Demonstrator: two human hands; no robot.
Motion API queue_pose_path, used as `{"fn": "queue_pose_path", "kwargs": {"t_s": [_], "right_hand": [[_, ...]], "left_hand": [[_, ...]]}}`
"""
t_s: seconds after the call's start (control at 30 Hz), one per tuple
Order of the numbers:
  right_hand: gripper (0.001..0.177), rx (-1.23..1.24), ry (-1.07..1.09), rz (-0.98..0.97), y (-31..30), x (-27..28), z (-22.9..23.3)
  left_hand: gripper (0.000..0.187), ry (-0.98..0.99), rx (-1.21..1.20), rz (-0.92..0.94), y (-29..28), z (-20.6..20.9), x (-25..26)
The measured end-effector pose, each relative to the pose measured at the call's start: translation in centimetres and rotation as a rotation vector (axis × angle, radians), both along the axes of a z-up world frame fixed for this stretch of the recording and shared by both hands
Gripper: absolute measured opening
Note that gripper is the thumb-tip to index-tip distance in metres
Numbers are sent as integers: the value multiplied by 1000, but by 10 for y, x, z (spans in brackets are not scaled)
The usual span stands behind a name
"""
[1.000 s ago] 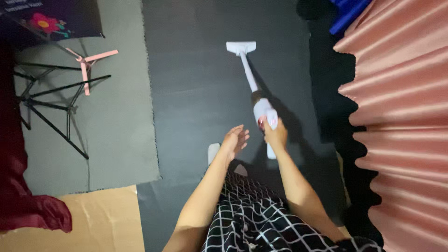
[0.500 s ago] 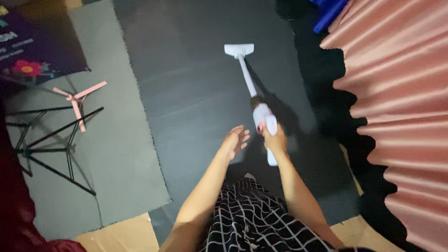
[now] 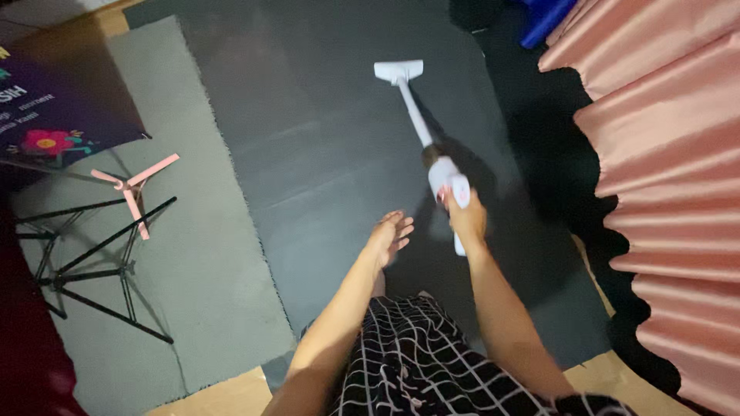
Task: The person vacuums a floor mat using a stick vacuum cleaner, then detaches the extension tube from the vacuum body.
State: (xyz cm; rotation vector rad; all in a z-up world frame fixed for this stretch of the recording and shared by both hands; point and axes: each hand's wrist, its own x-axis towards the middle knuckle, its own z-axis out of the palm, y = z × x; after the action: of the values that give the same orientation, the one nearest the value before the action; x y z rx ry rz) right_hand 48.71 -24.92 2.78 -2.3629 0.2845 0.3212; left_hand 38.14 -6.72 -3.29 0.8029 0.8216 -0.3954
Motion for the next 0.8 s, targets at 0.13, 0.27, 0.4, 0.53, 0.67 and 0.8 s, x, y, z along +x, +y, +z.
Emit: {"fn": "queue_pose_path", "kwargs": {"t_s": [0.13,0.27,0.4,0.53,0.67,0.8], "right_hand": [[61,10,18,-65,35,63,-4],[58,-50,-26,-90,40,61,8],[55,128,96,-159,9,-3,19],[60,-153,-50,42,-47,-70,34],[58,45,210,-163,-79,-95,72],[56,31,4,-51,-95,-55,68]], "left_hand": [[43,22,22,-17,13,-1,-4],[43,9,-4,-21,14,0,4],[44,-16,-8,-96,-4,9,26],[45,-51,-38,-157,-33,12,48],[47,-52,-50,-197,-63,9,64],[46,-61,-50,-165,-69,6,77]]}}
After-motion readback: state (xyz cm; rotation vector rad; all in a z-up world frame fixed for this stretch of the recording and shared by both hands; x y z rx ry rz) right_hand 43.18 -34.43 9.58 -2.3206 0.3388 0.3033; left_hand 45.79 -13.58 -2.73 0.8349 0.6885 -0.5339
